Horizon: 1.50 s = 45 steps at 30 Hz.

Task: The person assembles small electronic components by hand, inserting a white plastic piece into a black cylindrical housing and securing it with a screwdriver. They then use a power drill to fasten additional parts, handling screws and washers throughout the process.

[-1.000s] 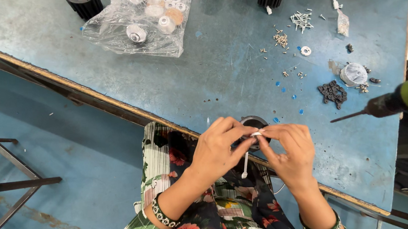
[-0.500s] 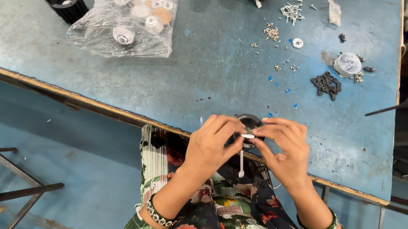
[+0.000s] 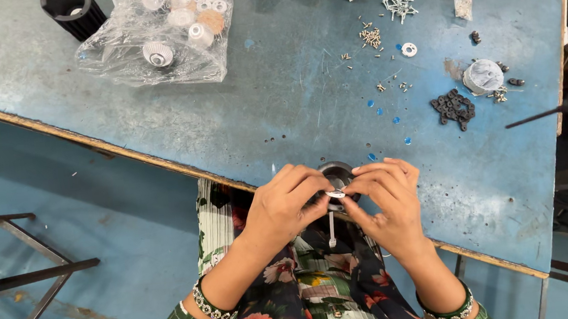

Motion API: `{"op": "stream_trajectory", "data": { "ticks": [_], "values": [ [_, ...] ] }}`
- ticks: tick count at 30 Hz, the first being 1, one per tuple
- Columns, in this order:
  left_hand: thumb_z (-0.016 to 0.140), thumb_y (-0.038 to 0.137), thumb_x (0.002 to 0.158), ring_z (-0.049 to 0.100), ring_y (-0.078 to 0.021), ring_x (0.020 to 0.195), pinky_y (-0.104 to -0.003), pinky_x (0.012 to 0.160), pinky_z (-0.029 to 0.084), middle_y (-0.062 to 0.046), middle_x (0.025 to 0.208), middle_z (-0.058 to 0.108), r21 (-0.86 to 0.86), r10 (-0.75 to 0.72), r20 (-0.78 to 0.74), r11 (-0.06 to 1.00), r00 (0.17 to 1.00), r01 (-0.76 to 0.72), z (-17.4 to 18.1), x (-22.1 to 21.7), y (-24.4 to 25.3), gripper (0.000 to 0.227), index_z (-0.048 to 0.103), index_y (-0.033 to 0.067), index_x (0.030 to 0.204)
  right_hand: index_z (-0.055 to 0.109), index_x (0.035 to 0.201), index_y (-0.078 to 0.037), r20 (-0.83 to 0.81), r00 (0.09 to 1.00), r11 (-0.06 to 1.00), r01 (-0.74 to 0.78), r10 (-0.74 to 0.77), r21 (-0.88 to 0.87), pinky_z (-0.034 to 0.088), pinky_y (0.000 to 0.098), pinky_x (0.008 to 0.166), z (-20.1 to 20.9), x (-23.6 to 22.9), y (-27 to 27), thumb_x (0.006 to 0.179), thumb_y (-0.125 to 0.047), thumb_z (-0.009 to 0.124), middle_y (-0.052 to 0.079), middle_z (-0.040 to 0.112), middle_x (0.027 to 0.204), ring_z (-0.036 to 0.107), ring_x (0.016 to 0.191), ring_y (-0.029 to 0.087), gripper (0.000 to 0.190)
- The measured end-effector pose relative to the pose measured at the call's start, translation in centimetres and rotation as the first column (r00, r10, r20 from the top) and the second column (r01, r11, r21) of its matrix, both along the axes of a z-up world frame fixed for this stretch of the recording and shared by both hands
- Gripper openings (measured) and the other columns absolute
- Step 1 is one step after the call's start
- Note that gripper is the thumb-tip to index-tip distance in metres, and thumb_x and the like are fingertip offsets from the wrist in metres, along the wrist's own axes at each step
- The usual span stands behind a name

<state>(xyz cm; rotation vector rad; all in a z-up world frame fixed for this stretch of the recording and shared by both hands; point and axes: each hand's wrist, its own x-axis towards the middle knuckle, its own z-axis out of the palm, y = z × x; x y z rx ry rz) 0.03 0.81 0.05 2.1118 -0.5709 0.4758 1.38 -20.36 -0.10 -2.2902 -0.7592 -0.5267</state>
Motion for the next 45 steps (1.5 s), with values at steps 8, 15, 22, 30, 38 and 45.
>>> {"op": "stream_trajectory", "data": {
  "ticks": [8, 15, 22, 30, 38, 45],
  "values": [
    [0.081, 0.009, 0.080, 0.065, -0.0207, 0.085, -0.032, 0.069, 0.054, -0.001, 0.100, 0.066, 0.082, -0.054, 0.065, 0.995, 0.996, 0.049, 0.6, 0.4, 0.1, 0.023, 0.069, 0.0091, 0.100, 0.073, 0.093, -0.014, 0.015, 1.000, 1.000, -0.026, 0.026, 0.004, 0.036, 0.0468, 0.109, -0.3, 0.1, -0.4, 0.075, -0.012, 0.086, -0.002, 0.071, 0.097, 0.067, 0.107, 0.018, 0.023],
    [0.081, 0.010, 0.080, 0.066, -0.0205, 0.087, -0.033, 0.071, 0.054, -0.002, 0.102, 0.066, 0.188, -0.144, 0.140, 0.975, 0.980, 0.117, 1.5, 0.5, 1.0, 0.025, 0.070, 0.0073, 0.103, 0.075, 0.090, -0.014, 0.052, 0.997, 0.998, -0.063, 0.063, -0.001, 0.034, 0.0469, 0.110, 0.0, 0.2, -0.6, 0.074, -0.012, 0.085, -0.004, 0.072, 0.090, 0.068, 0.102, 0.016, 0.019],
    [0.081, 0.010, 0.081, 0.065, -0.0199, 0.083, -0.032, 0.070, 0.053, -0.002, 0.104, 0.067, 0.165, -0.145, 0.141, 0.979, 0.979, 0.121, 1.2, 0.4, 1.2, 0.026, 0.071, 0.0070, 0.105, 0.076, 0.090, -0.015, 0.043, 0.997, 0.998, -0.066, 0.065, 0.007, 0.034, 0.0469, 0.110, -0.1, 0.2, -0.4, 0.073, -0.013, 0.086, -0.003, 0.071, 0.091, 0.068, 0.100, 0.017, 0.020],
    [0.081, 0.013, 0.084, 0.065, -0.0183, 0.087, -0.032, 0.072, 0.052, 0.000, 0.104, 0.067, 0.191, -0.200, 0.150, 0.967, 0.968, 0.170, 0.8, 1.0, 1.8, 0.023, 0.070, 0.0081, 0.104, 0.076, 0.088, -0.015, 0.041, 0.995, 0.996, -0.086, 0.087, -0.014, 0.034, 0.0484, 0.110, -0.2, 0.4, -0.3, 0.072, -0.014, 0.086, -0.004, 0.070, 0.090, 0.068, 0.100, 0.018, 0.019],
    [0.082, 0.012, 0.085, 0.066, -0.0192, 0.086, -0.033, 0.073, 0.053, 0.000, 0.100, 0.065, 0.177, -0.193, 0.086, 0.968, 0.977, 0.176, 0.6, 1.1, 1.6, 0.020, 0.069, 0.0089, 0.100, 0.076, 0.089, -0.014, 0.031, 0.998, 0.998, -0.063, 0.063, 0.007, 0.035, 0.0490, 0.110, -0.7, 0.2, -0.3, 0.071, -0.010, 0.083, -0.002, 0.070, 0.089, 0.069, 0.098, 0.018, 0.020],
    [0.083, 0.010, 0.084, 0.069, -0.0204, 0.088, -0.031, 0.074, 0.057, -0.002, 0.102, 0.068, -0.048, -0.074, 0.013, 0.996, 0.997, 0.075, 0.4, 0.7, 0.9, 0.024, 0.069, 0.0070, 0.103, 0.072, 0.086, -0.013, 0.085, 0.996, 0.995, -0.044, 0.036, 0.087, 0.036, 0.0495, 0.111, -2.0, -0.2, -0.4, 0.079, -0.013, 0.084, -0.002, 0.071, 0.090, 0.070, 0.096, 0.017, 0.014]
  ]
}}
